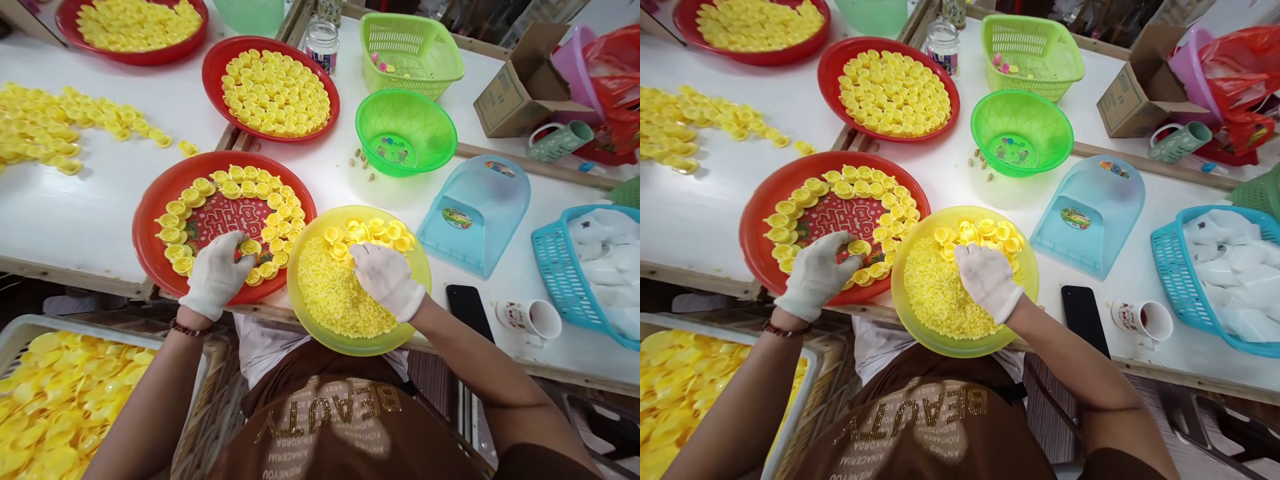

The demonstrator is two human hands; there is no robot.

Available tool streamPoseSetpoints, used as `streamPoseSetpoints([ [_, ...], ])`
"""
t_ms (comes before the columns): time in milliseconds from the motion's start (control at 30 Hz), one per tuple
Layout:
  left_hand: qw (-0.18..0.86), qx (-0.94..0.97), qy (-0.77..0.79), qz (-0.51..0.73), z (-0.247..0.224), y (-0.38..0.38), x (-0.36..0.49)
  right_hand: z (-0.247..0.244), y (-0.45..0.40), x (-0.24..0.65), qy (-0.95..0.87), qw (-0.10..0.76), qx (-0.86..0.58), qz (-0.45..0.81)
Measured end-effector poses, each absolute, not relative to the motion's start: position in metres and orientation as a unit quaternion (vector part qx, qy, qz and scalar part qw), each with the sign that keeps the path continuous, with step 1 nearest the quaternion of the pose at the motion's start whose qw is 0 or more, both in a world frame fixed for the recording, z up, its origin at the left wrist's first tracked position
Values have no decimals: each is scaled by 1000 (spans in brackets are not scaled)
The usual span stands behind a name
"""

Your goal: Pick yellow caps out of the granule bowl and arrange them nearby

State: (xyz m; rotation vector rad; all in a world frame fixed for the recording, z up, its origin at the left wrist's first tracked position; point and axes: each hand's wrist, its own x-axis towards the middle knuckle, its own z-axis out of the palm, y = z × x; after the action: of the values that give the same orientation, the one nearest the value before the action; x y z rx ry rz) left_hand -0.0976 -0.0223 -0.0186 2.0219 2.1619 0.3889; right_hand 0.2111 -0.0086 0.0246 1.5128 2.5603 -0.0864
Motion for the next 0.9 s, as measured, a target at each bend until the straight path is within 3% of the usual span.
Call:
streamPoseSetpoints([
  [133, 106, 689, 710, 101, -34, -14, -101, 34, -12, 217, 844, 37, 532, -52],
  [367, 110, 709, 683, 135, -22, -22, -90, 38, -21, 220, 853, -8, 470, -226],
  [433, 92, 714, 665, 198, -13, -31, -77, 40, -25, 227, 852, 20, 479, -210],
  [533, 110, 754, 588, 270, -2, -43, -45, 46, -34, 236, 841, 130, 501, -157],
  [667, 116, 838, 495, 195, -1, -46, 5, 42, -44, 233, 825, 218, 503, -136],
  [800, 105, 855, 491, 131, -7, -37, 30, 26, -39, 233, 840, 160, 482, -192],
  [900, 122, 851, 491, 140, -8, -36, 33, 21, -32, 239, 854, 69, 456, -240],
])
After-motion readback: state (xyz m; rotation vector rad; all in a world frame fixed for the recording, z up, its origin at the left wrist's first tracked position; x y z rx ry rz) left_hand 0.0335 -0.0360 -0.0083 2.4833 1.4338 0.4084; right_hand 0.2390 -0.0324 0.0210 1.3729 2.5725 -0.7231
